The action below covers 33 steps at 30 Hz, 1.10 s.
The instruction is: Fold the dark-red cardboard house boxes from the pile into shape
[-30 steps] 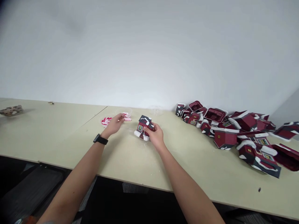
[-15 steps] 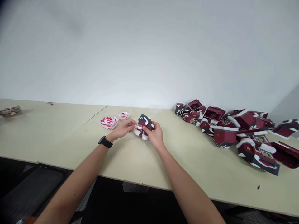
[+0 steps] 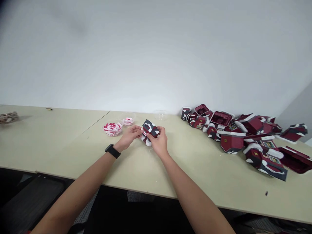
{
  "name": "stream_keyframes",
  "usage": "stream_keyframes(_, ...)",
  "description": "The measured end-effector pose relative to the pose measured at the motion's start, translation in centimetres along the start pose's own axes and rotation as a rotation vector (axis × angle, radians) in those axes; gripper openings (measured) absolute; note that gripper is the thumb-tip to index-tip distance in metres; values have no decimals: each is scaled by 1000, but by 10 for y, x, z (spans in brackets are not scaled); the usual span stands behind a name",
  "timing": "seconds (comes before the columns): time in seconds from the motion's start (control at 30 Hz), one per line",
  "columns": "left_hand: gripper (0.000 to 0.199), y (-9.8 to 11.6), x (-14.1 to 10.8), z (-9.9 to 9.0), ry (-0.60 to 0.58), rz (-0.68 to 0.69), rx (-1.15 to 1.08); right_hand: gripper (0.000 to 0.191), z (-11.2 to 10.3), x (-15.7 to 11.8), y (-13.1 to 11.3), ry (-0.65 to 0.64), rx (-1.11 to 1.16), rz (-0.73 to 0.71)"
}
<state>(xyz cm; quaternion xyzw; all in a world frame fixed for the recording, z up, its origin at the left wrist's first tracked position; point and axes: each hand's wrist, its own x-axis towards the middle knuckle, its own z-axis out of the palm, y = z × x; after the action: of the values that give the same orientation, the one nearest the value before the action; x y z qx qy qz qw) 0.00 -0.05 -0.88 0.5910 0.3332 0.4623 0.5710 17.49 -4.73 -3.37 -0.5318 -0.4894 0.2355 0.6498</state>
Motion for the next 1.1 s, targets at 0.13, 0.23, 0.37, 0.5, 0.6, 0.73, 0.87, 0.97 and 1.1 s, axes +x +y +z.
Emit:
stream_keyframes(0.13,38,-4,0,1,-3,-60,-115,60,1,0,1,-16,36,-22)
stream_keyframes(0.23,36,-4,0,1,-15,-90,-168,58,1,0,3,-37,70,-28)
stream_keyframes(0.37,29,-3,0,1,-13,-120,-240,58,2,0,3,-66,113,-16)
stream_keyframes(0.5,23,-4,-1,1,-31,-128,-269,59,2,0,3,-80,137,-21)
stream_keyframes(0.6,22,-5,-1,0,-45,-126,-258,60,2,0,4,-96,152,-29)
stream_keyframes(0.73,21,-6,0,0,-30,-125,-264,62,2,1,4,-107,146,-24)
stream_keyframes(0.87,21,-7,0,1,-16,-137,-285,62,1,2,5,-112,144,-37)
stream_keyframes(0.97,20,-9,1,1,1,-145,-300,63,1,2,7,-118,130,-54)
stream_keyframes(1.1,20,-12,2,2,35,-140,-313,64,1,1,8,-137,113,-80)
